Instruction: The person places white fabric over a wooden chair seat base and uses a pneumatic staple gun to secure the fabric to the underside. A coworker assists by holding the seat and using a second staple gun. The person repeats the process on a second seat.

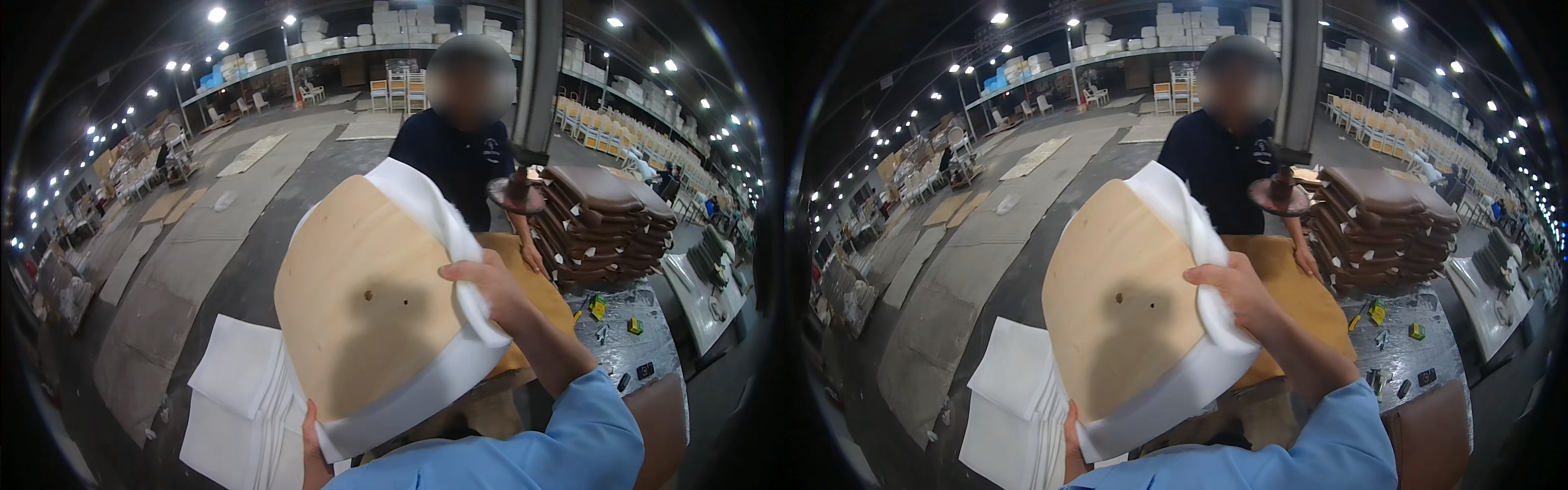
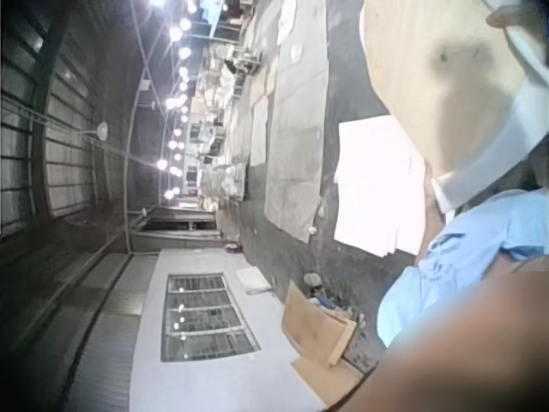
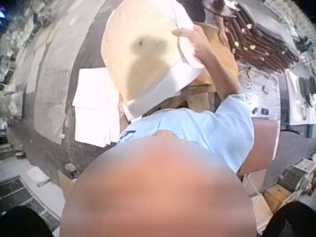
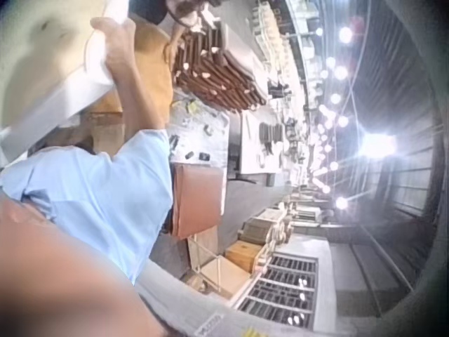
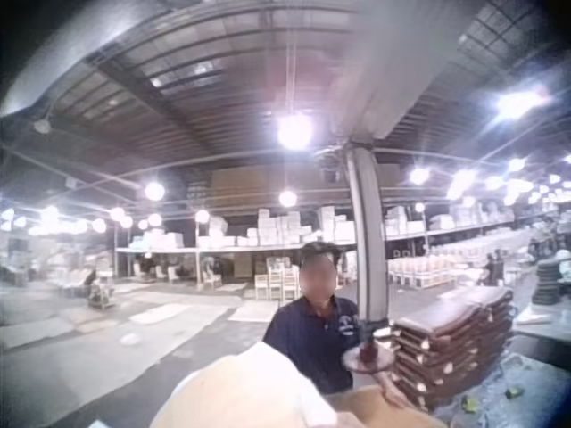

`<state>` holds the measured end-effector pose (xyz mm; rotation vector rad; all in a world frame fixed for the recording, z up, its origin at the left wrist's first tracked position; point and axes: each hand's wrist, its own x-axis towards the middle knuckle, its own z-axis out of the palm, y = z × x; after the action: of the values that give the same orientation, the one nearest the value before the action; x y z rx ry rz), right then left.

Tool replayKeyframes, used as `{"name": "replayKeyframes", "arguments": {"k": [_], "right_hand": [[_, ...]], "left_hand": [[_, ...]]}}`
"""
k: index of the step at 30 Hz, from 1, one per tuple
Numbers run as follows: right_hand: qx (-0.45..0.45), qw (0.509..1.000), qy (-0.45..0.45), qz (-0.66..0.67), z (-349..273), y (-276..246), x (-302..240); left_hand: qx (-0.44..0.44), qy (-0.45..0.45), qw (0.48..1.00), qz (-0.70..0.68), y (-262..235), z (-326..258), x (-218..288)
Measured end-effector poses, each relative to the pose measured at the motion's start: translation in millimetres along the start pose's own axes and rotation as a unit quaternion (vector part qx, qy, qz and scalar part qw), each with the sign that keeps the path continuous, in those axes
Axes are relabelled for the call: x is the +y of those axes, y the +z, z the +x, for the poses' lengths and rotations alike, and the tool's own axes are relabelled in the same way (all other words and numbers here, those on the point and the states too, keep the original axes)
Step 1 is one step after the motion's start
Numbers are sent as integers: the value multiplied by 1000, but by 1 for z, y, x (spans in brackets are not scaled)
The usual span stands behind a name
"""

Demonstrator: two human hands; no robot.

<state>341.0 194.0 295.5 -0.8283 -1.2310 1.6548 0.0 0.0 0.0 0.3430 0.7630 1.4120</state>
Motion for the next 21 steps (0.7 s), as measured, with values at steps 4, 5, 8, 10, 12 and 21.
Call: {"name": "replayKeyframes", "arguments": {"k": [4,5,8,10,12,21], "right_hand": [[8,997,-11,-76,25,-76,-3],[-5,997,-13,-72,29,-95,-1],[44,998,13,-50,41,-150,23],[98,992,55,-60,47,-185,38],[101,992,65,-43,48,-218,48],[215,974,67,16,15,-333,77]], "left_hand": [[-15,-24,999,-38,52,42,-58],[23,-40,998,-50,62,47,-72],[-20,-38,997,-56,76,64,-91],[0,-45,998,-48,86,65,-105],[68,-68,995,-39,96,71,-110],[127,-66,990,-13,126,116,-108]]}}
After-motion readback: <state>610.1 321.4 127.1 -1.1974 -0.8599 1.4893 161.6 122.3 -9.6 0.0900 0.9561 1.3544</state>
